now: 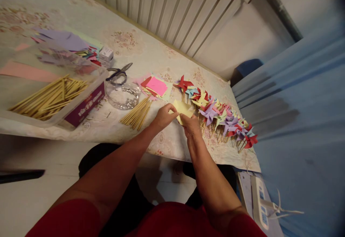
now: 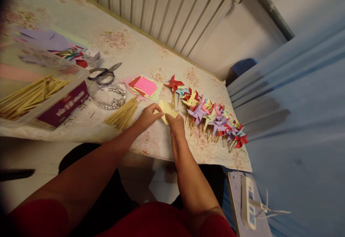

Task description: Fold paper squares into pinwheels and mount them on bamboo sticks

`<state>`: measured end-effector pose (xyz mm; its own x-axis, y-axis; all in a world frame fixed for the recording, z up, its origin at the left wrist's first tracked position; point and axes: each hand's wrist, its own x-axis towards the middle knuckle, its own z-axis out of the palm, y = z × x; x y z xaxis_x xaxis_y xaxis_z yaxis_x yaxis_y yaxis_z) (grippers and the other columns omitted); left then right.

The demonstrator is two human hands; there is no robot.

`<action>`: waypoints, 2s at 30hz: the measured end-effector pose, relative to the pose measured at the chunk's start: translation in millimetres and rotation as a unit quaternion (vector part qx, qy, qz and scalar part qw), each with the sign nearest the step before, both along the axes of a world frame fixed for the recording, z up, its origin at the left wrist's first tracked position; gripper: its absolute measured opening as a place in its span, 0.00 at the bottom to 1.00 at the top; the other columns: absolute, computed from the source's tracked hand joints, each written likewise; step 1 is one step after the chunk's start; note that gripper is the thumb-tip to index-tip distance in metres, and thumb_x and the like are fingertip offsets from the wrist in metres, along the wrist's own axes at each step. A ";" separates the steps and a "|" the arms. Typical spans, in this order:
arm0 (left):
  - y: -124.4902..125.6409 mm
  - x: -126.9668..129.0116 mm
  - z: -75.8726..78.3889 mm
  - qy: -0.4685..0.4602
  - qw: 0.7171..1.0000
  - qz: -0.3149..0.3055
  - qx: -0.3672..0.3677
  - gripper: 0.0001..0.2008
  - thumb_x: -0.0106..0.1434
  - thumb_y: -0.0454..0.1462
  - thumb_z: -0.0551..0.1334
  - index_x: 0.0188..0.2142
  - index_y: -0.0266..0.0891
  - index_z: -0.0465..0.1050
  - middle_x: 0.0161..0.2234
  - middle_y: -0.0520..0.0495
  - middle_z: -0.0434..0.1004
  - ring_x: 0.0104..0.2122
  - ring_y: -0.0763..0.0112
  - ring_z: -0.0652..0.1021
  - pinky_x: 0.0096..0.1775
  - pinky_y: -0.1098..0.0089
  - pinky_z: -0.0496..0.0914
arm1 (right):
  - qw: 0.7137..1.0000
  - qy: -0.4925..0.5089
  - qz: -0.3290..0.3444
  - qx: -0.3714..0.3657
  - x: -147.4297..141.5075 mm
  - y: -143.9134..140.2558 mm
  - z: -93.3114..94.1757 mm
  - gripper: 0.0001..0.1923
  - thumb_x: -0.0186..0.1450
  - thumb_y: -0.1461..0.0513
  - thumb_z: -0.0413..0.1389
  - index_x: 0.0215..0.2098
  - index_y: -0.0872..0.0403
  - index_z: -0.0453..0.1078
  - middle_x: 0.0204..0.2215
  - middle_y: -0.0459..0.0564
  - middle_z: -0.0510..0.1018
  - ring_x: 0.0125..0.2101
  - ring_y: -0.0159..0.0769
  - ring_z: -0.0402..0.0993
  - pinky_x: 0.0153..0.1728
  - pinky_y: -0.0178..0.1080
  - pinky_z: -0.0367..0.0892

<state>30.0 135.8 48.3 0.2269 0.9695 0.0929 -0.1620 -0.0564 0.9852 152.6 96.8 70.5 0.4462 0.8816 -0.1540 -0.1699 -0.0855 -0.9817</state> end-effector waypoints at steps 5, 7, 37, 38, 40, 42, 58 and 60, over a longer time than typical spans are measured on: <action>-2.6 5.8 -2.0 -0.184 0.971 -0.028 -0.150 0.24 0.50 0.39 0.70 0.45 0.40 0.63 0.37 0.49 0.74 0.34 0.70 0.75 0.41 0.66 0.68 | 0.999 0.031 -0.023 0.004 -2.0 1.9 1.5 0.15 0.47 0.64 0.64 0.34 0.54 0.74 0.28 0.43 0.82 0.25 0.32 0.76 0.26 0.33 0.71; -3.8 5.4 -1.8 -0.214 0.957 -0.017 -0.195 0.27 0.49 0.40 0.71 0.47 0.40 0.64 0.41 0.47 0.75 0.37 0.70 0.76 0.43 0.65 0.68 | 0.998 0.049 -0.041 0.006 -3.8 2.8 3.2 0.16 0.47 0.64 0.64 0.35 0.54 0.73 0.28 0.43 0.82 0.26 0.32 0.76 0.27 0.33 0.72; -10.4 23.5 -14.9 -0.353 0.910 0.011 -0.219 0.13 0.43 0.36 0.72 0.31 0.36 0.78 0.24 0.53 0.76 0.27 0.73 0.73 0.33 0.71 0.67 | 0.994 0.093 -0.037 0.046 -29.2 7.8 -16.4 0.18 0.47 0.63 0.64 0.37 0.55 0.73 0.31 0.45 0.82 0.35 0.38 0.78 0.35 0.39 0.76; -10.7 23.4 -14.0 -0.354 0.910 0.011 -0.216 0.14 0.43 0.36 0.72 0.31 0.36 0.78 0.25 0.53 0.76 0.27 0.73 0.74 0.34 0.71 0.68 | 0.994 0.092 -0.035 0.047 -29.1 8.3 -16.5 0.18 0.47 0.63 0.64 0.37 0.55 0.73 0.31 0.45 0.82 0.34 0.38 0.78 0.35 0.39 0.76; -11.3 23.1 -12.2 -0.351 0.911 0.011 -0.214 0.14 0.43 0.37 0.73 0.32 0.36 0.78 0.25 0.52 0.77 0.27 0.72 0.75 0.35 0.70 0.69 | 0.994 0.088 -0.030 0.055 -28.6 9.5 -16.9 0.17 0.48 0.63 0.64 0.37 0.55 0.73 0.30 0.44 0.82 0.34 0.37 0.78 0.36 0.38 0.76; -11.8 22.9 -10.9 -0.345 0.913 0.009 -0.216 0.15 0.43 0.37 0.73 0.32 0.36 0.79 0.25 0.52 0.78 0.28 0.70 0.76 0.35 0.70 0.69 | 0.993 0.087 -0.025 0.070 -28.1 10.7 -17.5 0.16 0.49 0.64 0.63 0.37 0.55 0.72 0.30 0.43 0.81 0.33 0.35 0.78 0.37 0.37 0.75; -10.9 24.7 -14.6 -0.334 0.919 0.011 -0.208 0.16 0.45 0.37 0.72 0.36 0.36 0.79 0.28 0.50 0.80 0.32 0.66 0.79 0.34 0.69 0.70 | 0.993 0.077 -0.050 0.072 -25.4 12.9 -23.2 0.15 0.51 0.62 0.62 0.37 0.54 0.71 0.30 0.44 0.81 0.34 0.36 0.79 0.41 0.38 0.76; -11.3 24.5 -13.5 -0.331 0.920 0.011 -0.210 0.16 0.45 0.37 0.72 0.36 0.36 0.79 0.28 0.49 0.80 0.32 0.66 0.78 0.35 0.68 0.71 | 0.994 0.064 -0.050 0.067 -26.1 12.8 -22.6 0.15 0.51 0.61 0.62 0.37 0.54 0.71 0.31 0.45 0.81 0.35 0.37 0.79 0.42 0.39 0.75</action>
<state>54.5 124.5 34.7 0.2358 0.9551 -0.1792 -0.7371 0.2959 0.6075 126.5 109.6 47.9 0.5164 0.8506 -0.0992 -0.2953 0.0681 -0.9530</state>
